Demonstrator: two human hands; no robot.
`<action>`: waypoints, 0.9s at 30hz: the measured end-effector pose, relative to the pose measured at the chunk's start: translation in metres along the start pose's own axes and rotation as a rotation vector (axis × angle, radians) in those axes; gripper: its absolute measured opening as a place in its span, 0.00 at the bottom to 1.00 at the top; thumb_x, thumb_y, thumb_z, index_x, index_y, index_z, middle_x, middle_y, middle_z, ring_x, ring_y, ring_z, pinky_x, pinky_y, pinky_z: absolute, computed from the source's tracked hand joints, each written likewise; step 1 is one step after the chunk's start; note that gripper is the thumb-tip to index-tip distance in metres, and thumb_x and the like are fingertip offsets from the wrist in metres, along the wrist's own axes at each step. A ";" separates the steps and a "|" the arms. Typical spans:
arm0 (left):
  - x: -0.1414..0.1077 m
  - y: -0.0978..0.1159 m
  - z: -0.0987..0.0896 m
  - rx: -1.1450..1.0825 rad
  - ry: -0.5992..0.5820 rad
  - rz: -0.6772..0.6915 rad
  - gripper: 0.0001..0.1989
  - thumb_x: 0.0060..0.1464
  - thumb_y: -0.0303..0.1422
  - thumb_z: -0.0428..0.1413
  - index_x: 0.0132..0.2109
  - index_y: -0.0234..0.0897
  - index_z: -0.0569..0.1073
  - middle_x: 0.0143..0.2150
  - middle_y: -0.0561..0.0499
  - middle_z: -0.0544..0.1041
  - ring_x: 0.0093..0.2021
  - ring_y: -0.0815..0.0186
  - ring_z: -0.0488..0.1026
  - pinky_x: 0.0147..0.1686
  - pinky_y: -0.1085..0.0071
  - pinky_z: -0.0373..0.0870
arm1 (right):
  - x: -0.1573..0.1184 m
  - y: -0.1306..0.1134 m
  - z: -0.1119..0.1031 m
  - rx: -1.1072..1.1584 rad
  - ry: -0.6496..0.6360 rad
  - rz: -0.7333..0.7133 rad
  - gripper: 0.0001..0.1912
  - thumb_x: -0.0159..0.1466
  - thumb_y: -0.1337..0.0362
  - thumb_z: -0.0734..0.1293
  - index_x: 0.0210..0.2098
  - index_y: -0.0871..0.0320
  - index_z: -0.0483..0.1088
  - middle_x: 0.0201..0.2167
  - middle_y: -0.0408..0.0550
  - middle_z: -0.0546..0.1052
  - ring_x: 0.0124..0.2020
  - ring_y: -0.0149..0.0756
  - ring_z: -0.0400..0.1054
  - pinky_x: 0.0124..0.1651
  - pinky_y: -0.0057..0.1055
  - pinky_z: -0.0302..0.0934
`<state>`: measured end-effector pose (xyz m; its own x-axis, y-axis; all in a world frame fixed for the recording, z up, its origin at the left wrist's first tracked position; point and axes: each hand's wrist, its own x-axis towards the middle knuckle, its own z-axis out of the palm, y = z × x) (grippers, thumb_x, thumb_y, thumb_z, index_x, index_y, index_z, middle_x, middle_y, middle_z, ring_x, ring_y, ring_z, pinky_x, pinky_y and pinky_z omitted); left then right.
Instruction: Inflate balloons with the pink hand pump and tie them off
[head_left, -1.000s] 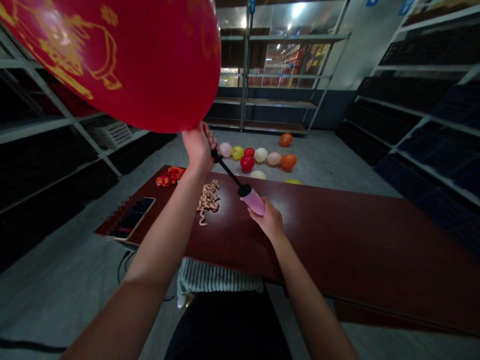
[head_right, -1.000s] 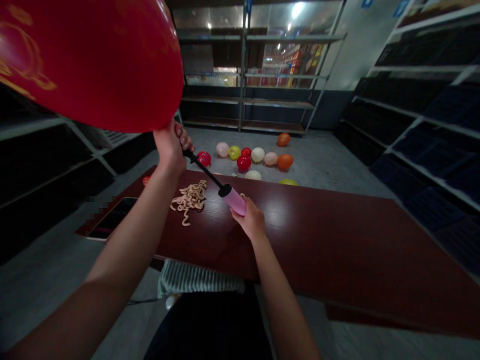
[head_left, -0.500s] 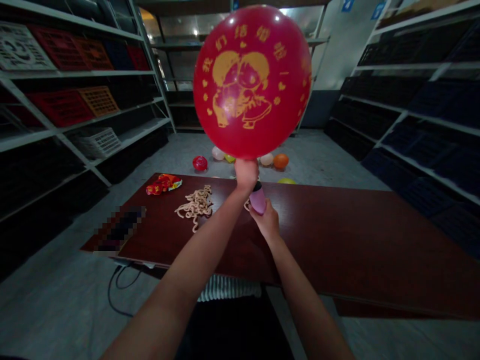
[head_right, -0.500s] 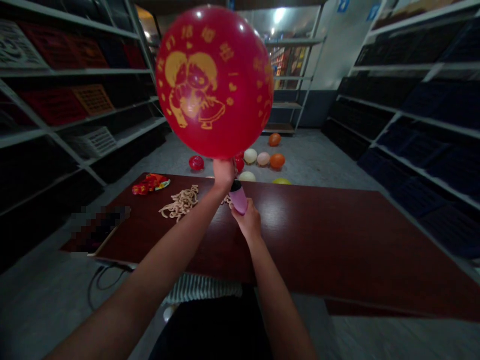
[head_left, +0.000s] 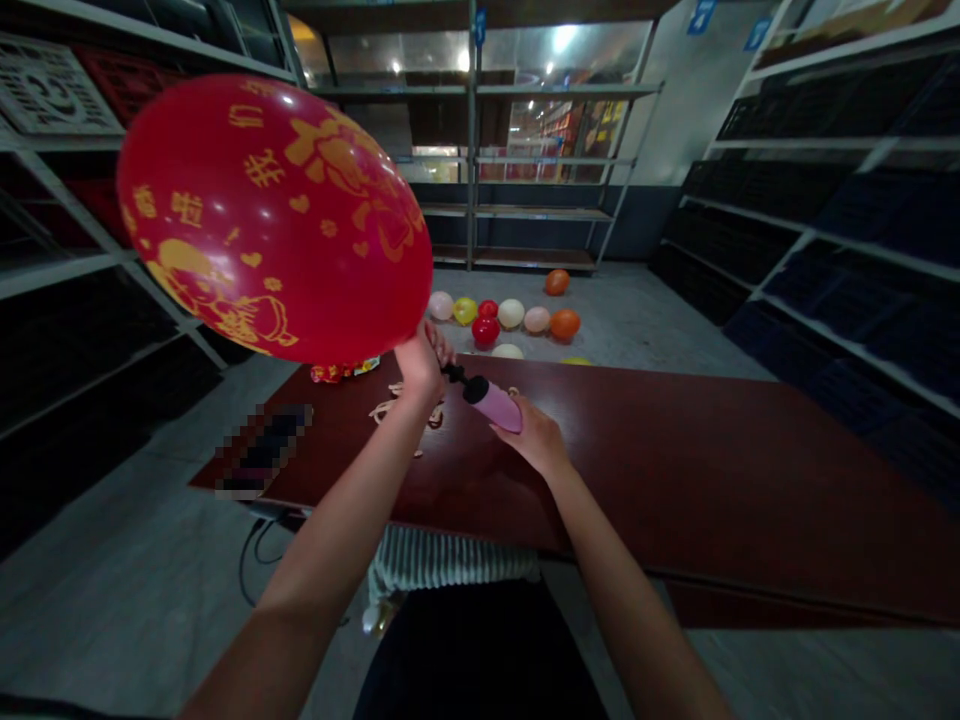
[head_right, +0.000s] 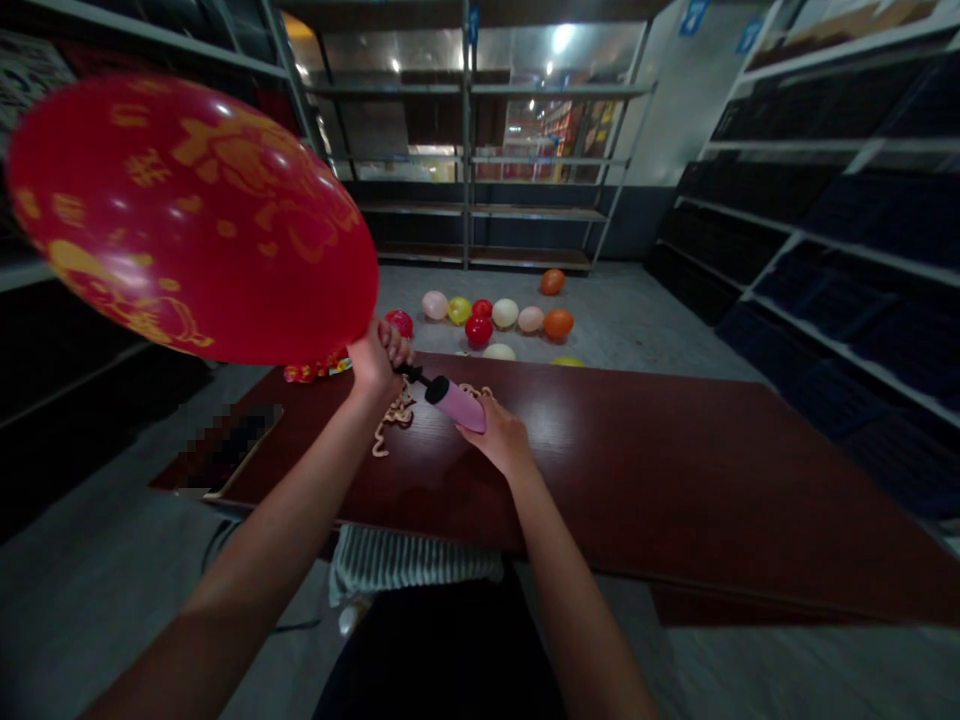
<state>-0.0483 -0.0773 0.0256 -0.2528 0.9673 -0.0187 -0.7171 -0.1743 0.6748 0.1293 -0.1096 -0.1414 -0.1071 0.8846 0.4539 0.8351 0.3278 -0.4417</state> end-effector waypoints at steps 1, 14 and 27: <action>0.000 0.009 -0.007 -0.011 0.003 0.024 0.26 0.67 0.33 0.53 0.22 0.39 0.50 0.14 0.60 0.48 0.11 0.74 0.47 0.15 0.74 0.48 | 0.000 -0.001 -0.001 -0.009 -0.015 -0.018 0.32 0.61 0.53 0.74 0.62 0.54 0.67 0.62 0.56 0.74 0.55 0.52 0.76 0.54 0.44 0.71; -0.001 0.093 -0.031 0.011 -0.011 0.237 0.33 0.68 0.51 0.50 0.22 0.38 0.47 0.13 0.60 0.47 0.12 0.75 0.44 0.15 0.75 0.51 | -0.001 -0.005 0.001 -0.013 -0.053 -0.120 0.28 0.61 0.53 0.74 0.58 0.55 0.70 0.53 0.55 0.80 0.48 0.48 0.78 0.48 0.40 0.71; 0.038 -0.020 0.070 0.212 -0.198 0.148 0.28 0.70 0.42 0.50 0.22 0.40 0.52 0.12 0.60 0.50 0.10 0.74 0.47 0.13 0.74 0.46 | 0.001 0.013 0.004 0.019 0.182 0.135 0.24 0.63 0.45 0.70 0.49 0.56 0.71 0.36 0.50 0.83 0.34 0.46 0.79 0.33 0.31 0.63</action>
<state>0.0021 -0.0241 0.0634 -0.1979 0.9551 0.2206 -0.5257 -0.2934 0.7985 0.1382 -0.1032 -0.1503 0.1060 0.8470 0.5210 0.8245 0.2180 -0.5221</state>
